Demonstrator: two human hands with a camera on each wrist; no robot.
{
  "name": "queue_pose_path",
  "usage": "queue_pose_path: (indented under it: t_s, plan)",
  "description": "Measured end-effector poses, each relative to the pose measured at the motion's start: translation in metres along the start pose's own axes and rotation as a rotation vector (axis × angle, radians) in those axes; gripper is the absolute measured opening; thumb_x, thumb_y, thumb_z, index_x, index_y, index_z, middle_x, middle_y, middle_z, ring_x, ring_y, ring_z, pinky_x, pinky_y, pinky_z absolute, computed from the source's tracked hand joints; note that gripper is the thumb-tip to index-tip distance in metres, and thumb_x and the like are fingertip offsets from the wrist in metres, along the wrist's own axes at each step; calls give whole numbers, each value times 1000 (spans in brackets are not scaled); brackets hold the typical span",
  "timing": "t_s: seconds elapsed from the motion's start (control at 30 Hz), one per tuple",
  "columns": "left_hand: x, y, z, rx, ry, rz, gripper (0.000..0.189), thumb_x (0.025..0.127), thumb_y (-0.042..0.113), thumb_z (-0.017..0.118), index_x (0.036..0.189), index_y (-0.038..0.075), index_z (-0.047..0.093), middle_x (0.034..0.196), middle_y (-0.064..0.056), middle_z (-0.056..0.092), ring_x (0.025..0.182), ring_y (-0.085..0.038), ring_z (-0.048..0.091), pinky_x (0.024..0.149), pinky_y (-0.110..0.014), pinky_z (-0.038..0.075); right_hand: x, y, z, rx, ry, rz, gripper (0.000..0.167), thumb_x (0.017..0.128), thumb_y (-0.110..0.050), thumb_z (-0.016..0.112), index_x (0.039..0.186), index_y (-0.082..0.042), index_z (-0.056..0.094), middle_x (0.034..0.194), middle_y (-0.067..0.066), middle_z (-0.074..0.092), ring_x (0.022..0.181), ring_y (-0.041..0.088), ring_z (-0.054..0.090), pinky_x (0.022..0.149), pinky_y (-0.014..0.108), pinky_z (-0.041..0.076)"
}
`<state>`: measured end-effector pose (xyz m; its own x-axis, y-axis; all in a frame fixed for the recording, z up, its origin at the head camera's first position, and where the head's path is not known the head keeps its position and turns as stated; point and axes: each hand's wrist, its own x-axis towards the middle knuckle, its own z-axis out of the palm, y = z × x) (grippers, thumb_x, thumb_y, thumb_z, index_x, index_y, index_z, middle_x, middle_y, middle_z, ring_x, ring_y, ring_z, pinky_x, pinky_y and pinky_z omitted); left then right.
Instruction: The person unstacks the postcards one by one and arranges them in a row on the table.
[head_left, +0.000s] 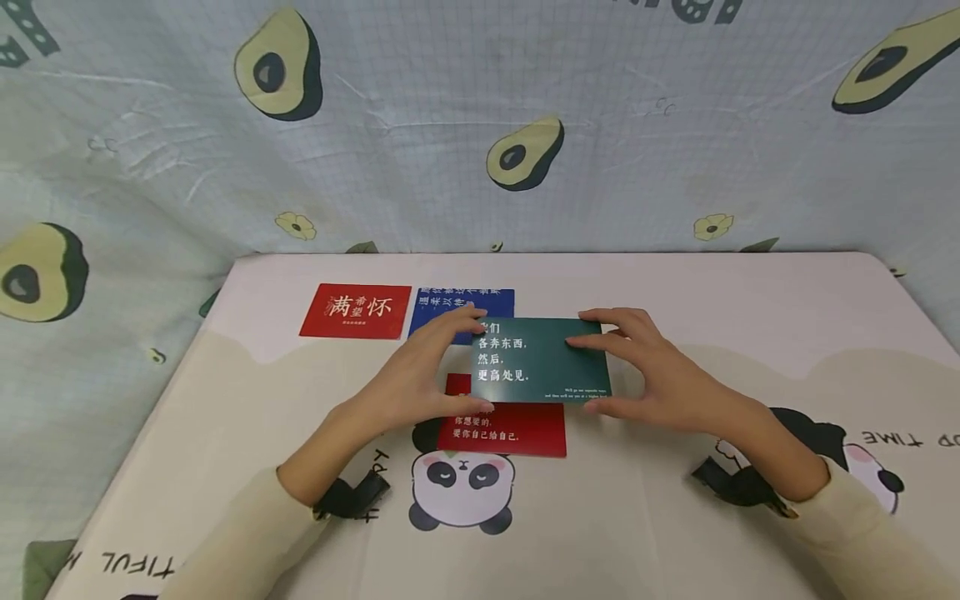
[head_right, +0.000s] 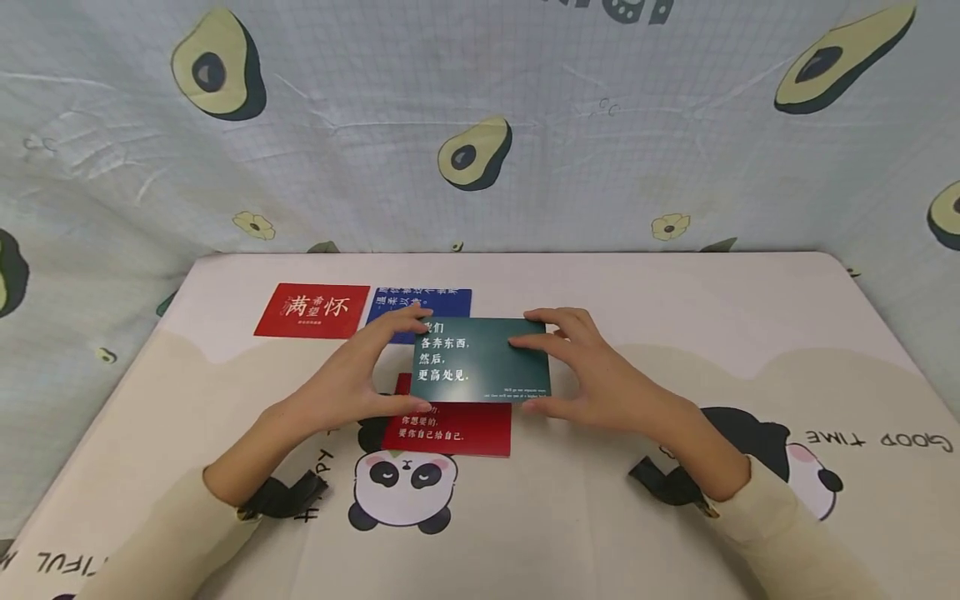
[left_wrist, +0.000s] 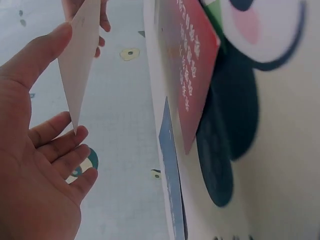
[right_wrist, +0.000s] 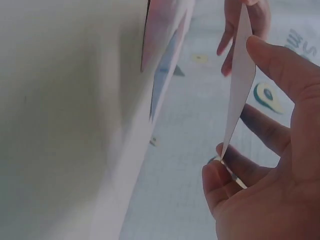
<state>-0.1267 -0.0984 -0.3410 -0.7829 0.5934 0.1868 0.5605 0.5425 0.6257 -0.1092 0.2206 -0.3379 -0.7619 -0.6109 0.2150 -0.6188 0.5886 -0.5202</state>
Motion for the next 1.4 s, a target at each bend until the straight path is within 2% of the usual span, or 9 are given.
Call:
queue_pose_path:
  t_s: [0.2,0.33,0.53,0.77,1.03,1.23,1.4]
  plan:
    - [17,0,6,-12,-17,-11,79,69,37,83,135,13,46,152,-4,32,141,-20,23,103,-50,38,-2,13,-7,-22,22,-1,68,74,-27,83,135,-18,54,147,6,34,133,26,26,91,48,49]
    - [30,0,9,-9,-11,6,76,69,39,83,131,13,48,151,-5,34,140,-20,25,106,-50,33,-3,22,-13,-38,33,-2,67,74,-24,84,134,-17,55,147,5,35,132,25,27,92,49,46]
    - [49,2,12,37,8,37,75,68,39,84,129,12,50,147,-1,40,140,-17,25,110,-47,28,-4,35,-24,-17,30,36,66,75,-24,84,134,-19,56,148,2,34,133,24,26,93,51,42]
    - [69,8,16,96,7,45,73,70,40,83,128,9,50,147,-5,41,139,-21,28,111,-47,25,-4,48,-34,1,25,67,64,74,-22,84,132,-19,58,148,3,34,132,26,26,92,56,40]
    - [85,4,24,169,-60,-26,76,71,45,80,131,12,48,147,-4,40,140,-20,27,113,-44,21,0,66,-37,-3,15,87,61,74,-23,84,130,-18,61,148,4,35,133,28,25,95,61,35]
    - [93,-4,28,280,-124,-33,77,73,52,76,132,13,47,144,-5,42,136,-20,31,111,-42,24,4,80,-30,1,-18,130,61,75,-26,83,131,-17,60,148,4,34,134,28,23,97,62,33]
    - [99,-8,28,326,-155,-55,78,72,54,76,132,14,47,144,-6,42,137,-20,30,112,-42,22,9,88,-24,-9,-33,149,61,74,-28,83,130,-17,60,147,6,35,134,29,23,99,62,33]
